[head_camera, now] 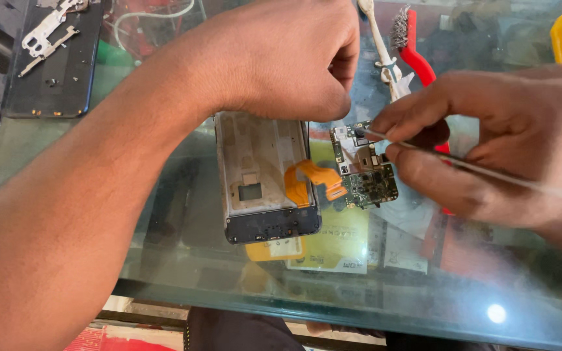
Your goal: The person applies adhesive tape to a smartphone motherboard using tweezers and a toothbrush. They carefully place and smooth the tape over specific areas of the circuit board, then use a metal tool to adjust components.
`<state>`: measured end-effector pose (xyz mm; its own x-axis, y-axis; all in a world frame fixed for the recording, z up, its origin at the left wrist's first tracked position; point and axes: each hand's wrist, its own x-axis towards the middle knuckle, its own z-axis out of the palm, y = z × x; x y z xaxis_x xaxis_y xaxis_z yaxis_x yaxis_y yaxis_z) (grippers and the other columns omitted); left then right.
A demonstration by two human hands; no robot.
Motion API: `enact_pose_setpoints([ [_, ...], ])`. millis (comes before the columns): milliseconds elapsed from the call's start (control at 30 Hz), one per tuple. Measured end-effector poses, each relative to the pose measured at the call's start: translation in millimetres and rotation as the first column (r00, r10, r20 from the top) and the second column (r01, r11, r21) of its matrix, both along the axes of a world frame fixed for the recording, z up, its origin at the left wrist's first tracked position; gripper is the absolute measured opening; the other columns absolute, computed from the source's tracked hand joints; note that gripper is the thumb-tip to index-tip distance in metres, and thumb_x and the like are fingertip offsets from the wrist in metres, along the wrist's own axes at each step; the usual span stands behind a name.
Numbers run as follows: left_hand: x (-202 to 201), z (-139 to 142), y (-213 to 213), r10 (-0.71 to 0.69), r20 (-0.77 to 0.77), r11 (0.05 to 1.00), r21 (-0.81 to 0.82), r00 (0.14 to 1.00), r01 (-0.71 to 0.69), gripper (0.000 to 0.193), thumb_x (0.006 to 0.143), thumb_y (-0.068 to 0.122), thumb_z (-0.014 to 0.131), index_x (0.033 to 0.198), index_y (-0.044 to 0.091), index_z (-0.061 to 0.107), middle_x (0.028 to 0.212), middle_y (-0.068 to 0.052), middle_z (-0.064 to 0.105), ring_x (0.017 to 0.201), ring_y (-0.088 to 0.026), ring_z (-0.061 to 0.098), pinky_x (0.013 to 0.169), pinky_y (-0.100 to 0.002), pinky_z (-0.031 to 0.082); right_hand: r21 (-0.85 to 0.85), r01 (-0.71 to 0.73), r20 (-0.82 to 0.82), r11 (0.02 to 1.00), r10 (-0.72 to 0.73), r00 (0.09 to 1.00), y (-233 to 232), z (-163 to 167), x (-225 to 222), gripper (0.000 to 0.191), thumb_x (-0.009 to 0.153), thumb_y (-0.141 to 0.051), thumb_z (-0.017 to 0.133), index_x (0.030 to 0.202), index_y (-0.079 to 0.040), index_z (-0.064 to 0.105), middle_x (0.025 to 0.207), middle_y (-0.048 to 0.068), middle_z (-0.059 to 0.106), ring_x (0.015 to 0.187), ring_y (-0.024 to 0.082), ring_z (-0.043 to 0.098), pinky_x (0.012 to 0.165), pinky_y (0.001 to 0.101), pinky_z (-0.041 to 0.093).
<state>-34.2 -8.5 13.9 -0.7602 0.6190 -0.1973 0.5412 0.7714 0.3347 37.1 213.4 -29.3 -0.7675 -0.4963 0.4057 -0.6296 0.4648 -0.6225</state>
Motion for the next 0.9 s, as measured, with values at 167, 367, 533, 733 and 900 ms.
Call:
enact_pose_setpoints([
  [167,-5.3,-9.6,-2.7,-0.036,-0.059,0.995,0.086,0.998,0.041,0.007,0.068,0.013,0.073,0.073,0.008,0.073,0.064,-0.009,0.070,0.055,-0.019,0.068,0.051,-0.036,0.052,-0.199,0.124,0.288,0.972,-0.063,0.956,-5.4,10.4,2.3,0.018,0.091,-0.015,0.062,0.107,-0.006,0.065,0.103,0.002,0.079,0.081,0.010,0.068,0.079,0.0266,0.057],
  [367,-13.4,-21.5,-6.7,-0.073,-0.127,0.972,0.212,0.989,0.099,0.012,0.069,0.010,0.073,0.081,0.008,0.070,0.071,-0.009,0.070,0.063,-0.021,0.069,0.054,-0.037,0.052,0.385,-0.052,-0.293,0.922,0.175,0.940,-3.6,12.7,-1.7,0.073,0.066,-0.052,0.084,0.119,-0.003,0.070,0.086,-0.005,0.070,0.096,0.024,0.066,0.084,0.0443,0.046],
  [533,-14.7,-26.8,-6.7,-0.082,-0.187,0.969,0.216,0.979,0.122,0.016,0.072,0.012,0.074,0.085,0.007,0.066,0.075,-0.009,0.068,0.066,-0.023,0.068,0.056,-0.039,0.051,0.446,0.004,-0.341,0.895,0.166,0.925,-0.1,3.4,1.9,0.081,0.057,-0.063,0.087,0.117,-0.010,0.072,0.071,-0.012,0.061,0.100,0.023,0.065,0.086,0.0475,0.042],
  [733,-16.8,-28.4,-7.8,-0.060,-0.157,0.977,0.191,0.986,0.090,0.019,0.073,0.015,0.077,0.085,0.008,0.065,0.075,-0.009,0.068,0.067,-0.023,0.068,0.057,-0.038,0.050,0.407,-0.007,-0.249,0.913,0.118,0.961,-0.8,5.0,1.1,0.077,0.055,-0.059,0.091,0.113,-0.012,0.072,0.072,-0.011,0.061,0.092,0.020,0.062,0.084,0.0441,0.042],
  [900,-17.6,-27.7,-5.3,-0.096,-0.132,0.896,0.421,0.987,0.144,0.016,0.077,0.018,0.073,0.089,0.009,0.066,0.078,-0.003,0.071,0.067,-0.015,0.070,0.056,-0.032,0.053,0.316,-0.019,-0.247,0.949,0.101,0.964,-3.2,6.0,2.6,0.067,0.054,-0.044,0.095,0.104,-0.007,0.069,0.075,-0.003,0.062,0.091,0.025,0.064,0.081,0.0453,0.048],
])
